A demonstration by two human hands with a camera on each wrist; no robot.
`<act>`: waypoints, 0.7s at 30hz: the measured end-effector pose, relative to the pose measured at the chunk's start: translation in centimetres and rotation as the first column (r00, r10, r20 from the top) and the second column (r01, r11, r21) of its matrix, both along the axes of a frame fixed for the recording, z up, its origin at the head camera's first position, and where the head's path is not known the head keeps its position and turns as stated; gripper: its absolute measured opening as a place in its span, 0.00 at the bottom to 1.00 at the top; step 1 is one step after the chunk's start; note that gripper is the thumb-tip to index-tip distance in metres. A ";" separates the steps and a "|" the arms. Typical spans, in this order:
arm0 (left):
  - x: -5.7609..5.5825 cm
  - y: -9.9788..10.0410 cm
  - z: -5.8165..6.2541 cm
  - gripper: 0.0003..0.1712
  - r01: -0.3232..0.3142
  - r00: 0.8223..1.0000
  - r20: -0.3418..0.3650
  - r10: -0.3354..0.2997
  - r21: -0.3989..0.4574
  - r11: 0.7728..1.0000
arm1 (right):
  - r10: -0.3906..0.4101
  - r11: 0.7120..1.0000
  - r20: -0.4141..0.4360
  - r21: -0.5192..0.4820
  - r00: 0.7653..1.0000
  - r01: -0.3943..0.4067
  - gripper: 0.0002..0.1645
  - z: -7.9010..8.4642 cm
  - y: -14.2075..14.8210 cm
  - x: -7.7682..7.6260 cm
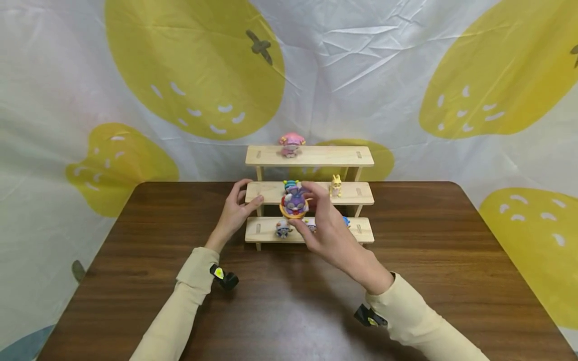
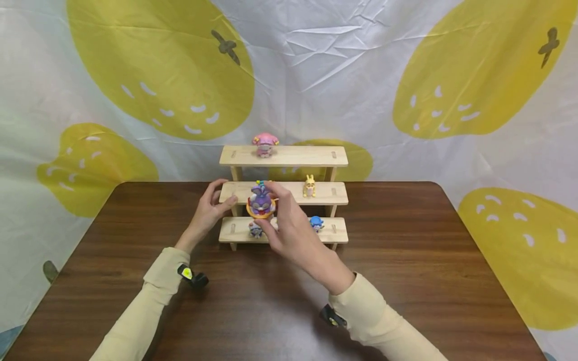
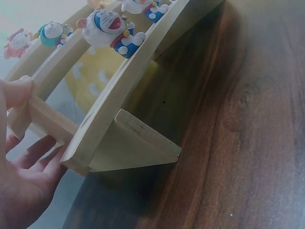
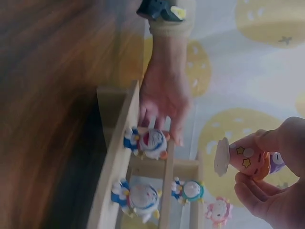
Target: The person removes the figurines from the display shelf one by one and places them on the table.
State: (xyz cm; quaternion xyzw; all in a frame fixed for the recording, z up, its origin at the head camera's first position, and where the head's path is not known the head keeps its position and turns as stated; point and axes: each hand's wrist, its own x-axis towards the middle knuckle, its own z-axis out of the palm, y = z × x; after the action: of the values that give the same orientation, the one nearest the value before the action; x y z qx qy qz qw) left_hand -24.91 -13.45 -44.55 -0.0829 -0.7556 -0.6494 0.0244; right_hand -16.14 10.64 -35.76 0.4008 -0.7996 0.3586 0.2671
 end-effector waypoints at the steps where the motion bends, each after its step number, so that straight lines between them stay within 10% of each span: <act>1: 0.0 0.0 0.0 0.34 0.001 1.000 0.000 -0.001 -0.001 1.000 | 0.006 1.000 0.003 0.005 1.000 -0.006 0.45 -0.2 -0.1 0.2; 21: 0.0 0.0 -0.1 0.35 0.000 1.000 0.000 0.000 -0.002 1.000 | 0.032 0.998 0.074 0.052 0.997 -0.036 0.42 -2.9 -2.1 2.4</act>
State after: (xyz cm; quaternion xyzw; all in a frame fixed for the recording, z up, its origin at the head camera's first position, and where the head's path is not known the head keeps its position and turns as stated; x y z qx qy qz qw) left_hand -24.93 -13.48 -44.60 -0.0831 -0.7561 -0.6487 0.0243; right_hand -13.76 8.57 -38.66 0.4078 -0.8112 0.3562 0.2208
